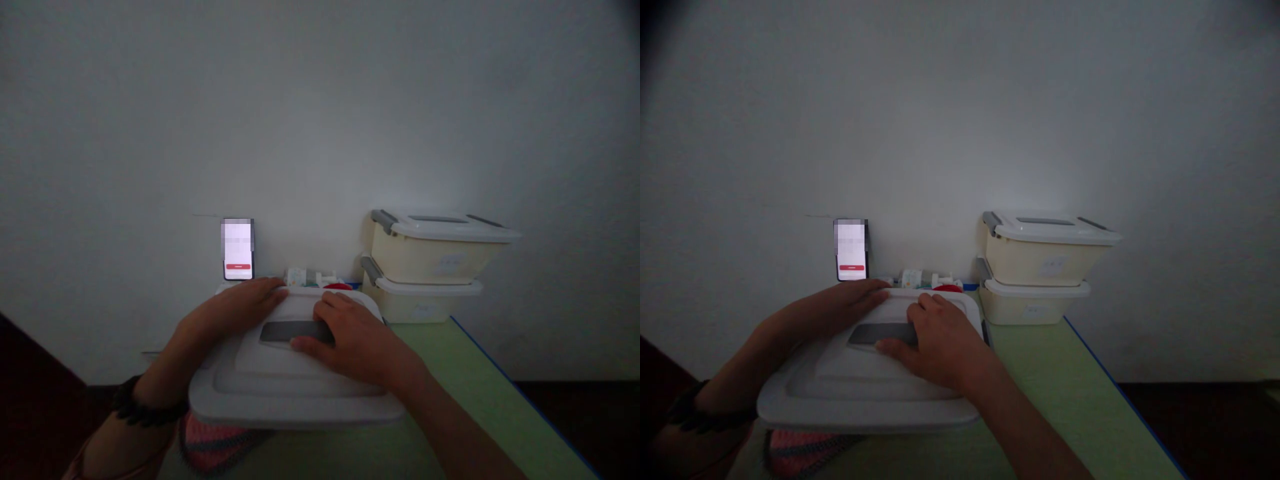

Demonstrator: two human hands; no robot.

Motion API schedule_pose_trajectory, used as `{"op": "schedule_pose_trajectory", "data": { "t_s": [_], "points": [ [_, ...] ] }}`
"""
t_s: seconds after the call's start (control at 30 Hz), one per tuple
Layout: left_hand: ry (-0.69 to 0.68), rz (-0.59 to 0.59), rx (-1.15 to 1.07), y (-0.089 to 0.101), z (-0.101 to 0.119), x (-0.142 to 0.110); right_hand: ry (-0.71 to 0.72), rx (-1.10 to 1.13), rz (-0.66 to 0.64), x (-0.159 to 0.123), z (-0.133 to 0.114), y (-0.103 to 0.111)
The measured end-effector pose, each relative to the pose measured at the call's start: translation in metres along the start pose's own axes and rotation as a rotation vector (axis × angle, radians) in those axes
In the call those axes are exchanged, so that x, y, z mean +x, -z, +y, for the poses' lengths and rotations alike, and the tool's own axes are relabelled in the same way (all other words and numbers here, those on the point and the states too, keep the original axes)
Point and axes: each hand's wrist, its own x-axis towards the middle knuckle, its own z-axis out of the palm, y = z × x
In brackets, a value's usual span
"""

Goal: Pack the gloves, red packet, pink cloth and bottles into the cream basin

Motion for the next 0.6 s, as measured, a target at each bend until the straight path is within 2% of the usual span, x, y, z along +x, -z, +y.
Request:
{"op": "schedule_pose_trajectory", "data": {
  "t_s": [0.13, 0.27, 0.4, 0.5, 0.6],
  "points": [
    [-0.011, 0.015, -0.052, 0.005, -0.001, -0.001, 0.005, 0.092, -0.006, 0.005, 0.008, 0.002],
    [-0.043, 0.074, -0.169, 0.016, -0.007, -0.005, 0.010, 0.160, -0.074, 0.008, 0.013, 0.021],
    [-0.009, 0.257, -0.282, 0.028, -0.006, -0.011, -0.013, 0.124, -0.099, 0.009, 0.014, 0.049],
    [0.066, 0.386, -0.518, 0.032, 0.002, -0.014, -0.022, 0.080, -0.105, 0.009, 0.012, 0.065],
    [0.141, 0.383, -0.880, 0.028, 0.011, -0.012, -0.015, 0.003, -0.095, 0.008, 0.011, 0.071]
  ]
}}
